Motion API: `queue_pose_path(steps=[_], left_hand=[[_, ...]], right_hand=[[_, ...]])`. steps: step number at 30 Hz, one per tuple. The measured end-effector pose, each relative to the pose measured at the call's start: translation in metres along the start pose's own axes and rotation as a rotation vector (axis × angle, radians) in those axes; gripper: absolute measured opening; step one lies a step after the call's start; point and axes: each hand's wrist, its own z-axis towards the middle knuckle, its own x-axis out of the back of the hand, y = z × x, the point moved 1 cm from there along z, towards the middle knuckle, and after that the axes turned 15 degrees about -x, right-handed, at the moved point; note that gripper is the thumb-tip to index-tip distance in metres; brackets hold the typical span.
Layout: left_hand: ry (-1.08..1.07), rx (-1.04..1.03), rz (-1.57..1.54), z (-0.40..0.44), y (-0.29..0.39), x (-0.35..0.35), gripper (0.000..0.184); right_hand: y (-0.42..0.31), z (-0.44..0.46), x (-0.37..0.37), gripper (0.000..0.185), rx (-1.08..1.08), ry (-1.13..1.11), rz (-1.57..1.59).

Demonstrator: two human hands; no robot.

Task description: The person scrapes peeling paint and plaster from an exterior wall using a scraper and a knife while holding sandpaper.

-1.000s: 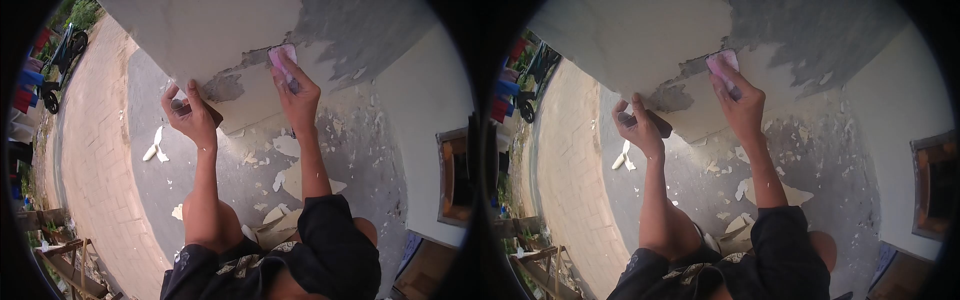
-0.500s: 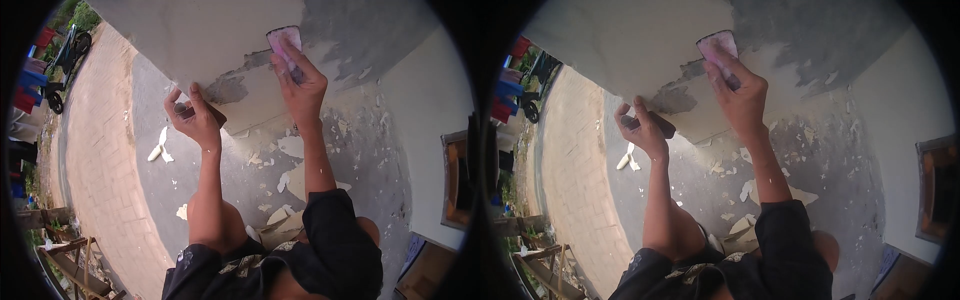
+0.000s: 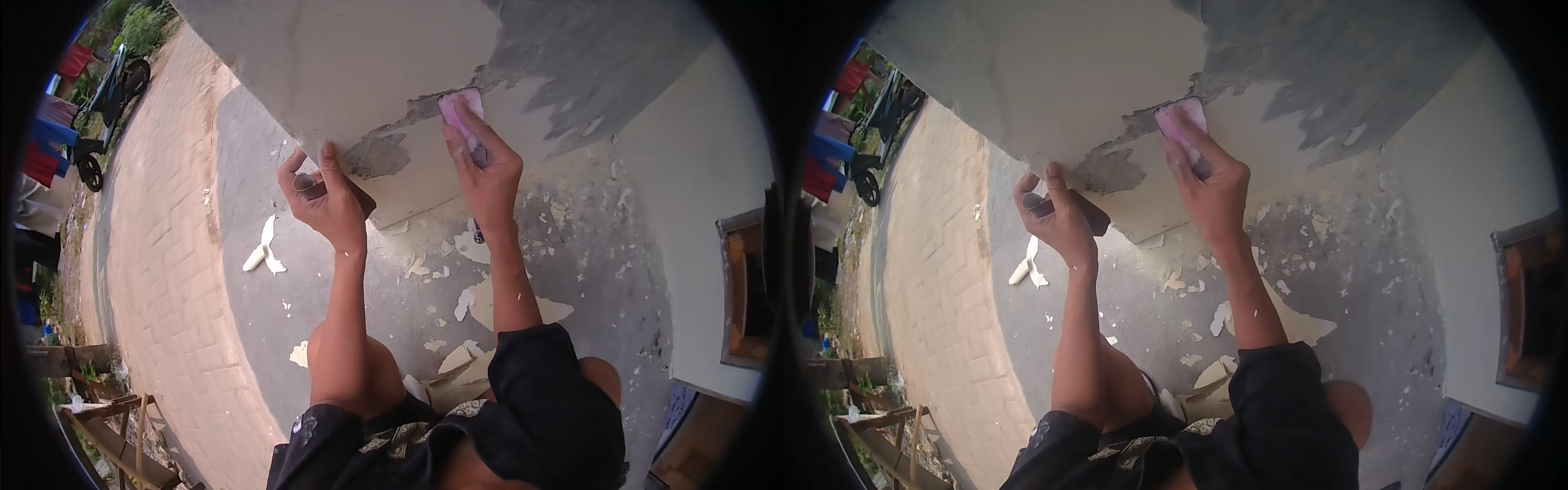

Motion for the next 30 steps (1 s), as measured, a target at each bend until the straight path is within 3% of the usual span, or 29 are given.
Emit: queue_pose_path(steps=[4,7,10,22,25,30], left_hand=[[0.009,-0.002,-0.054,-0.002,0.002,0.002,0.033],[0.017,-0.072,-0.02,0.006,-0.001,-0.002,0.033],[0.015,0.002,-0.049,-0.004,0.004,-0.001,0.033],[-0.012,-0.065,-0.071,0.008,-0.004,0.003,0.032],[0.002,-0.003,-0.105,-0.003,-0.003,0.002,0.032],[0.0,-0.079,-0.011,0.004,-0.004,0.002,0.033]], right_hand=[[-0.001,-0.013,-0.004,0.034,-0.081,-0.008,-0.009],[0.0,-0.006,-0.01,0.034,0.098,0.041,0.002],[-0.001,-0.006,-0.005,0.036,-0.089,-0.037,0.082],[-0.006,-0.001,-0.008,0.034,0.019,0.04,0.0],[-0.004,-0.007,-0.006,0.034,-0.092,0.047,0.015],[-0.002,0.001,-0.006,0.034,0.013,0.013,0.04]])
